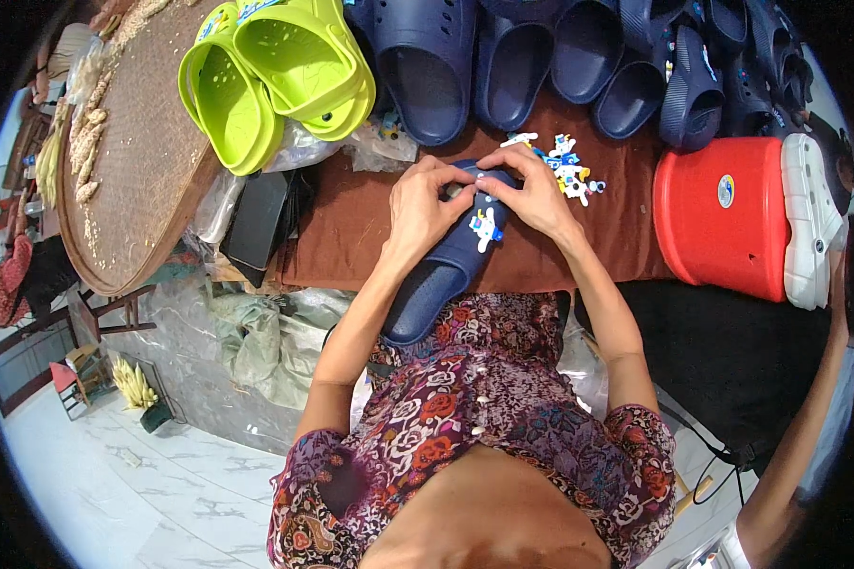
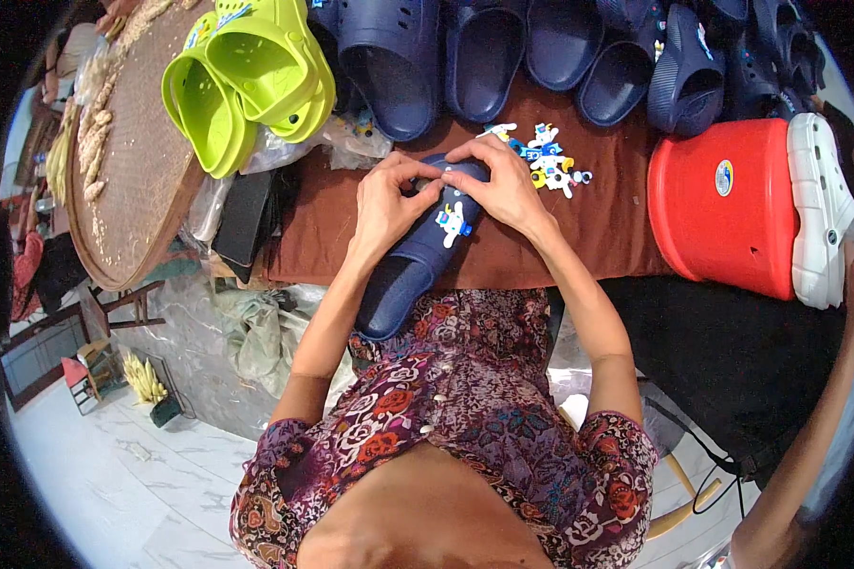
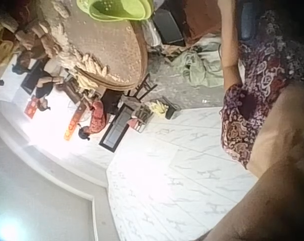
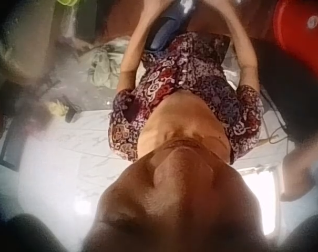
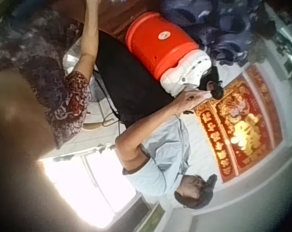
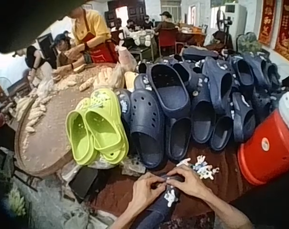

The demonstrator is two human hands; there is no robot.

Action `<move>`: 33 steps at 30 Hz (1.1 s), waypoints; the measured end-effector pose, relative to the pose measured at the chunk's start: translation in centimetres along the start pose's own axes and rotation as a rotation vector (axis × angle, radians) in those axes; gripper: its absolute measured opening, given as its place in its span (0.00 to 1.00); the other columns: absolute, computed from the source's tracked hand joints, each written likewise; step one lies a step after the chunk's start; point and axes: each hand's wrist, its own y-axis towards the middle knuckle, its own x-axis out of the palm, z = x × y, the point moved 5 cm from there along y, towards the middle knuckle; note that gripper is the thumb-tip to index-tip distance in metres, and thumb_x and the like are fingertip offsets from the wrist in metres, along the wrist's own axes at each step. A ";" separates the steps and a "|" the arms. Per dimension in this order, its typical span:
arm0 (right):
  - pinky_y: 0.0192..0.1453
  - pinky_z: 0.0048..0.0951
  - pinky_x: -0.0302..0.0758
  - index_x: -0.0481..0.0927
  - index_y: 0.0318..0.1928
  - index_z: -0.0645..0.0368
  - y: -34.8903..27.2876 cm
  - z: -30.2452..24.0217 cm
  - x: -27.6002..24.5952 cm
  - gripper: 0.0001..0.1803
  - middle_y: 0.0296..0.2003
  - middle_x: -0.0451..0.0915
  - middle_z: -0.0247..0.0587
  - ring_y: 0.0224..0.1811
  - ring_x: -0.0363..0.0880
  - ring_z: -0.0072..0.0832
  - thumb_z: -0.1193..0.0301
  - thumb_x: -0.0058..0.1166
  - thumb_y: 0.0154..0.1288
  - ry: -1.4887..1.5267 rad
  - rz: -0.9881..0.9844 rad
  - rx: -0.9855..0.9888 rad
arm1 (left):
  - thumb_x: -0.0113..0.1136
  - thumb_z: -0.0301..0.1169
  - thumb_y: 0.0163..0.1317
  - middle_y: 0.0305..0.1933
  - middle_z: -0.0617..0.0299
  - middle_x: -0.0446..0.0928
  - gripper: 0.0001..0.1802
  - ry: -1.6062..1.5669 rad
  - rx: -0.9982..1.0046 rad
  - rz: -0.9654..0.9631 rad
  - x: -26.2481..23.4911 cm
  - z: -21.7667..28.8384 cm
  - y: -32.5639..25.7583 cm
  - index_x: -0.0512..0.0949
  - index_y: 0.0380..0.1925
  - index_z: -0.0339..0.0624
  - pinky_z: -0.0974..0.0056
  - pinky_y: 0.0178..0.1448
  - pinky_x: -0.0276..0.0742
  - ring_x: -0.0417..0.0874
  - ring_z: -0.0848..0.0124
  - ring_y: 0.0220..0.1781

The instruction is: Decorating clogs with decorative pins by inserting them into the holes on the top of the shoes.

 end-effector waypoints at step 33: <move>0.57 0.28 0.75 0.78 0.55 0.64 0.8 2.8 1.3 0.21 0.47 0.83 0.39 0.50 0.79 0.24 0.67 0.64 0.65 0.323 -0.240 0.266 | 0.67 0.30 0.52 0.37 0.58 0.80 0.15 -0.125 -0.040 -0.053 0.4 -0.9 0.2 0.83 0.41 0.40 0.64 0.42 0.77 0.79 0.67 0.35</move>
